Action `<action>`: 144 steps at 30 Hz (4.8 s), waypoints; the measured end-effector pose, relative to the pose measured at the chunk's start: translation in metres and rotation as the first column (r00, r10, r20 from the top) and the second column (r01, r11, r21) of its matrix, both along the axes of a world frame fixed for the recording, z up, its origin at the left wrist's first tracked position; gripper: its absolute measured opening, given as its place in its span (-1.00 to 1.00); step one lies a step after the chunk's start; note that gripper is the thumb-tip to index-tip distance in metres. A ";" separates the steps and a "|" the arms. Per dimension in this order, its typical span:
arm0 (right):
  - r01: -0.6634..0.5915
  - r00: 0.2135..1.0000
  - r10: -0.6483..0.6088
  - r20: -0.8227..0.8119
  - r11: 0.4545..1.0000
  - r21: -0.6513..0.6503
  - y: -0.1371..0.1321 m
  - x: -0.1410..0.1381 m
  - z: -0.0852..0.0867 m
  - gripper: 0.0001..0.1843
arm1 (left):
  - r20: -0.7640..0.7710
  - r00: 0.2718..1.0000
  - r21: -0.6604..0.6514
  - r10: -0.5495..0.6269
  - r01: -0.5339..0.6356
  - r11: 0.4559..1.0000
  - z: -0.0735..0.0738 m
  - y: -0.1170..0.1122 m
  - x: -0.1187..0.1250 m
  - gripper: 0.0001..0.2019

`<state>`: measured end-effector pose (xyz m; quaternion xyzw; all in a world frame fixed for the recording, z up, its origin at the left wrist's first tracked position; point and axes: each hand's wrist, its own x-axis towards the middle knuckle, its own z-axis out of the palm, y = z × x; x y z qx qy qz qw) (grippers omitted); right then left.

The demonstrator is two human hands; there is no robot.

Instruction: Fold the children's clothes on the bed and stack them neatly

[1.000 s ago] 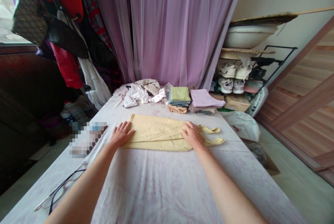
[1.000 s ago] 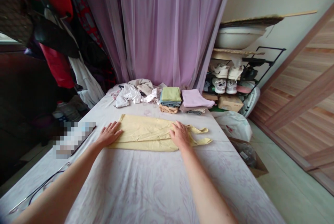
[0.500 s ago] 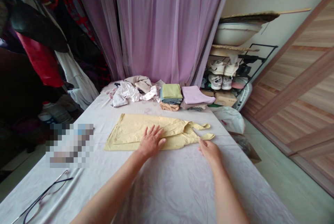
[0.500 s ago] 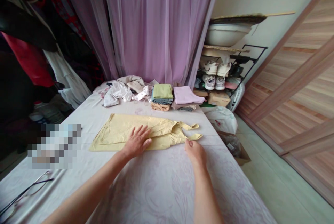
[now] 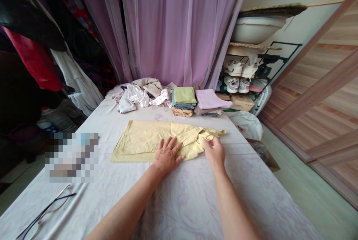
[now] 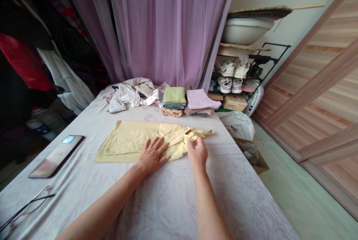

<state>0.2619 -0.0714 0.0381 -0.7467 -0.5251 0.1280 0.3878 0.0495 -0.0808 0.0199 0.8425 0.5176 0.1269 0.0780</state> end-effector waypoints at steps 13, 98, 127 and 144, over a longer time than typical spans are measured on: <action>-0.558 0.738 0.447 0.506 0.825 0.085 0.002 -0.113 0.000 -0.86 | 0.809 0.229 -0.537 0.541 -0.085 0.839 0.005 0.025 -0.068 -0.45; -0.653 0.724 0.613 0.316 0.757 0.029 0.076 -0.094 -0.033 -0.61 | -0.063 0.998 -0.045 -0.027 0.024 0.999 0.047 0.019 -0.124 -0.75; -0.666 0.678 0.647 0.349 0.742 -0.079 0.074 -0.092 -0.030 -0.59 | 0.243 0.969 -0.270 -0.053 0.120 0.956 0.081 0.031 -0.108 -0.93; -0.662 0.693 0.629 0.353 0.749 -0.034 0.073 -0.093 -0.030 -0.58 | 0.269 0.938 -0.402 0.220 -0.099 0.910 0.048 0.038 -0.139 -0.66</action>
